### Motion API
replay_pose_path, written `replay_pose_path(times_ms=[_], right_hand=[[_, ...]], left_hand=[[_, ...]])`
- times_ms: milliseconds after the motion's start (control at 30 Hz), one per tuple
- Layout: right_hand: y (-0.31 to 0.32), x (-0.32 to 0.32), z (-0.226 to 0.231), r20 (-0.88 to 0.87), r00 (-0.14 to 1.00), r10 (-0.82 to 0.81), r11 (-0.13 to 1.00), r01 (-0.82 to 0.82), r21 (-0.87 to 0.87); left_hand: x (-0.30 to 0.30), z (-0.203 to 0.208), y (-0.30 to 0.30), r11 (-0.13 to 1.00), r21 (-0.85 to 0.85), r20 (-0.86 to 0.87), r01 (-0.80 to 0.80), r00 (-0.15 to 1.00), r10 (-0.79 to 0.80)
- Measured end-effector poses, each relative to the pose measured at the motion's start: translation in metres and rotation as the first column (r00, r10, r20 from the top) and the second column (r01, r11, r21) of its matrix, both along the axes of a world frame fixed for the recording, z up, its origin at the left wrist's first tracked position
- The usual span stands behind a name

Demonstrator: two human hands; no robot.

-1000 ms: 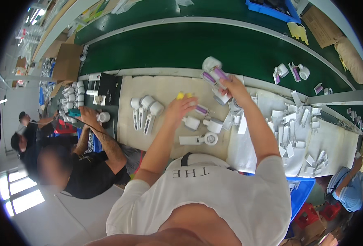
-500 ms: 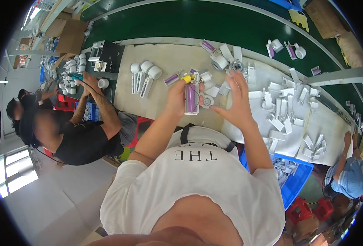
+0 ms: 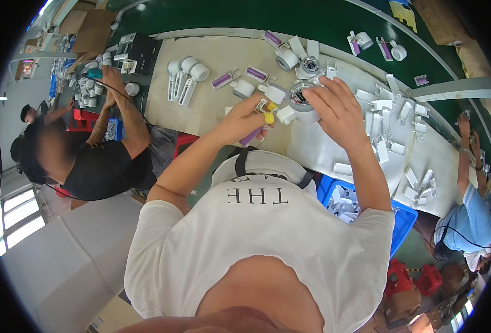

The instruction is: Assembling small handheld fans by joining plastic housing components and internal parts manually at a factory assembly line workstation.

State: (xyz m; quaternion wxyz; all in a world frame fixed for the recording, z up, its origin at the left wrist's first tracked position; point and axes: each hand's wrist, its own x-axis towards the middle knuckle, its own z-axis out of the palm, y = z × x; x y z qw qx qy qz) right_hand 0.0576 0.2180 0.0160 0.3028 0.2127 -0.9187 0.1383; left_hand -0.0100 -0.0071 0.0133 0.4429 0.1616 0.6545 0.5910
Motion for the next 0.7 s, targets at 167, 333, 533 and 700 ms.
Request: replay_pose_path(times_ms=[167,333,533,700], right_hand=[[-0.003,0.005,0.004,-0.024,1.0,-0.004,1.0,0.004,0.009],[0.001,0.007,0.019,0.165,0.986,0.016,0.998,-0.026,0.06],[-0.001,0.005,0.038,0.692,0.658,0.297,0.9,0.049,-0.433],[0.008,-0.015,0.025,0.813,0.436,0.386,0.914,-0.061,-0.401]], left_hand=[[0.005,0.001,0.0,0.997,-0.069,-0.125,0.025,0.992,-0.034],[0.002,-0.001,0.004,0.999,-0.039,-0.035,0.01,0.999,-0.011],[-0.009,-0.018,0.006,0.946,-0.28,-0.532,0.161,0.794,-0.293],[-0.009,-0.019,0.018,0.85,-0.426,-0.519,0.312,0.685,-0.511]])
